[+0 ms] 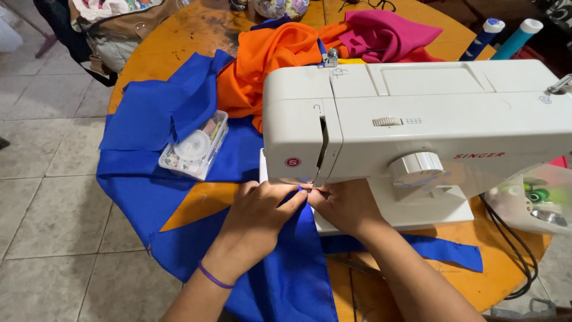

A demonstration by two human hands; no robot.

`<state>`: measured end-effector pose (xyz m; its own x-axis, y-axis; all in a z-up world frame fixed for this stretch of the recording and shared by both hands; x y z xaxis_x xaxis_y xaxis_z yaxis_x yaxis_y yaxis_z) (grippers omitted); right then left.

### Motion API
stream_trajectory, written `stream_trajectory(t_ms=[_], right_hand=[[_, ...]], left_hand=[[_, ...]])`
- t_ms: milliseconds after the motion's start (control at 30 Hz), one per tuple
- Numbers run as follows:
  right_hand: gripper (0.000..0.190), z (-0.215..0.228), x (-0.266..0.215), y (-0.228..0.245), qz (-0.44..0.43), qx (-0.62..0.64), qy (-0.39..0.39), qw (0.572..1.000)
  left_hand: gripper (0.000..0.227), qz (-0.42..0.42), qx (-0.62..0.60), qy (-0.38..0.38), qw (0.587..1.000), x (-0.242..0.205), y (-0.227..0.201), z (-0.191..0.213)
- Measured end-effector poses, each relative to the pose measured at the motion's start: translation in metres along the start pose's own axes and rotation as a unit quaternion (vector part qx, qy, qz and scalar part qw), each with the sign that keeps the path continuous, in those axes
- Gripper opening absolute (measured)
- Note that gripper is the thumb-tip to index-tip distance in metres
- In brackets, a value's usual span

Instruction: A person is seen aligning blue fabric on a sewing machine and using scissors to cut the material.

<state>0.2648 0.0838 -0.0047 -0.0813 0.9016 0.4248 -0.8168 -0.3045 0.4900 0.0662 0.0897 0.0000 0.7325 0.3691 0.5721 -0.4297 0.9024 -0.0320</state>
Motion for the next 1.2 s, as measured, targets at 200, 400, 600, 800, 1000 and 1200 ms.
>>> stream_trajectory(t_ms=[200, 400, 600, 800, 1000, 1200], right_hand=[[0.037, -0.007, -0.006, -0.019, -0.029, 0.027, -0.02, 0.999], [0.033, 0.004, -0.001, -0.03, -0.062, 0.053, -0.066, 0.994], [0.03, 0.01, 0.0, -0.038, -0.103, 0.07, -0.06, 0.99], [0.026, 0.007, 0.015, -0.033, -0.145, 0.088, -0.054, 0.984], [0.023, 0.011, 0.017, -0.024, -0.177, 0.107, -0.052, 0.977], [0.021, 0.023, -0.002, -0.016, -0.205, 0.13, -0.054, 0.969]], left_hand=[[0.064, 0.024, -0.012, 0.031, 0.999, -0.002, 0.003, -0.012], [0.081, 0.077, -0.01, 0.115, 0.99, -0.002, 0.013, -0.025], [0.076, 0.077, -0.021, 0.113, 0.99, -0.003, 0.016, -0.026], [0.072, 0.082, -0.033, 0.128, 0.988, 0.005, 0.016, -0.017], [0.064, 0.078, -0.009, 0.127, 0.989, 0.0, 0.018, -0.027], [0.06, 0.079, 0.0, 0.122, 0.989, -0.002, 0.016, -0.024]])
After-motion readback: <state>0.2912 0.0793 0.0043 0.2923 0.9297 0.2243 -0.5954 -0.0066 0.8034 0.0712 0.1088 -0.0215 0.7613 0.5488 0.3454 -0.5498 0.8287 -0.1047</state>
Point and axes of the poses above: each hand's wrist, its own x-axis towards the middle knuckle, its own z-axis out of the back of the hand, y = z × x, the point moved 4 cm from there along x, towards the middle knuckle, and after that the axes turned 1 degree about -z, right-handed, at the moved point
